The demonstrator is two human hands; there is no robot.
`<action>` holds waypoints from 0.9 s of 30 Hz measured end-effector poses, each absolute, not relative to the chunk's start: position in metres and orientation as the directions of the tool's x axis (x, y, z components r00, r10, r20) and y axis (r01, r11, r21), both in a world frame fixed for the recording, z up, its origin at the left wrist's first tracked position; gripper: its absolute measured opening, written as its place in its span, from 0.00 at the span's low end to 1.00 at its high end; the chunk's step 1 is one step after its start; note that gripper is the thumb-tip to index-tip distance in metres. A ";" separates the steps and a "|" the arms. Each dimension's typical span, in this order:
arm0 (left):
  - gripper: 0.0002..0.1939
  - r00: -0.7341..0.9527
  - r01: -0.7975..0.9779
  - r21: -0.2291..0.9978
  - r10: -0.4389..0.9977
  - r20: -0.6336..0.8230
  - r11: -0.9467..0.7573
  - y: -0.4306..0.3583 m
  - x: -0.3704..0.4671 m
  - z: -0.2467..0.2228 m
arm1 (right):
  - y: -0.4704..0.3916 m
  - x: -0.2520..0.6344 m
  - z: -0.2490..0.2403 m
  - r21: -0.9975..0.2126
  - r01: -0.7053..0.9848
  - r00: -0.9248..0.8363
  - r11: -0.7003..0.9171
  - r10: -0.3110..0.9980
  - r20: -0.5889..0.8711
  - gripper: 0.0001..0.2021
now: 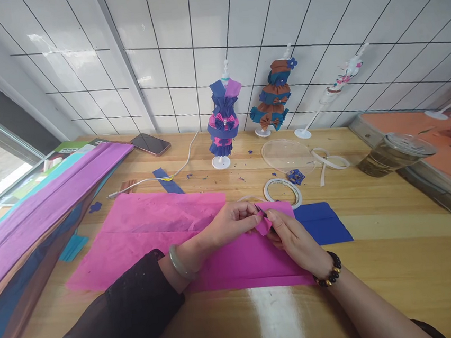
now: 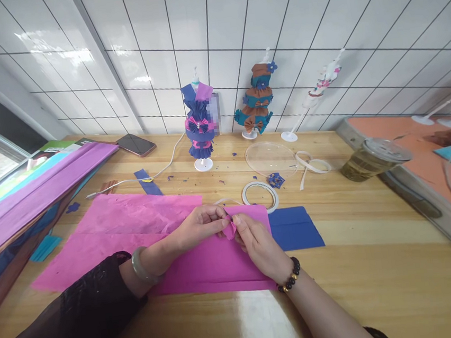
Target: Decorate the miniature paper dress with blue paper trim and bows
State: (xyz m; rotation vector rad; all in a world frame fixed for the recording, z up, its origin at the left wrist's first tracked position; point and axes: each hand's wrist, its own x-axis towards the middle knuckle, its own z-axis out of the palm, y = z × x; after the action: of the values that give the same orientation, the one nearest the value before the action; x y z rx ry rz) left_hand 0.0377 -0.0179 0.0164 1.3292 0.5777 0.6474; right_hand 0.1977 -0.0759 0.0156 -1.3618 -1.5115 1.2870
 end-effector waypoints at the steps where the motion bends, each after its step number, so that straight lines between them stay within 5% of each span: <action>1: 0.15 0.693 -0.097 0.988 0.721 -0.021 0.122 -0.018 0.038 0.016 | -0.076 0.198 0.015 -0.963 0.264 -0.185 -0.052 0.977 -0.103 0.18; 27: 0.14 0.684 -0.102 0.987 0.729 -0.019 0.122 -0.018 0.038 0.014 | -0.075 0.198 0.019 -0.951 0.307 -0.203 -0.038 0.974 -0.105 0.18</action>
State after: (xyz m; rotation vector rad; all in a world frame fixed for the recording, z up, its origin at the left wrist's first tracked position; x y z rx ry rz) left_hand 0.0375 -0.0176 0.0136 1.3198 0.5889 0.6607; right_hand 0.1984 -0.0754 0.0186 -1.3799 -1.5694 1.2670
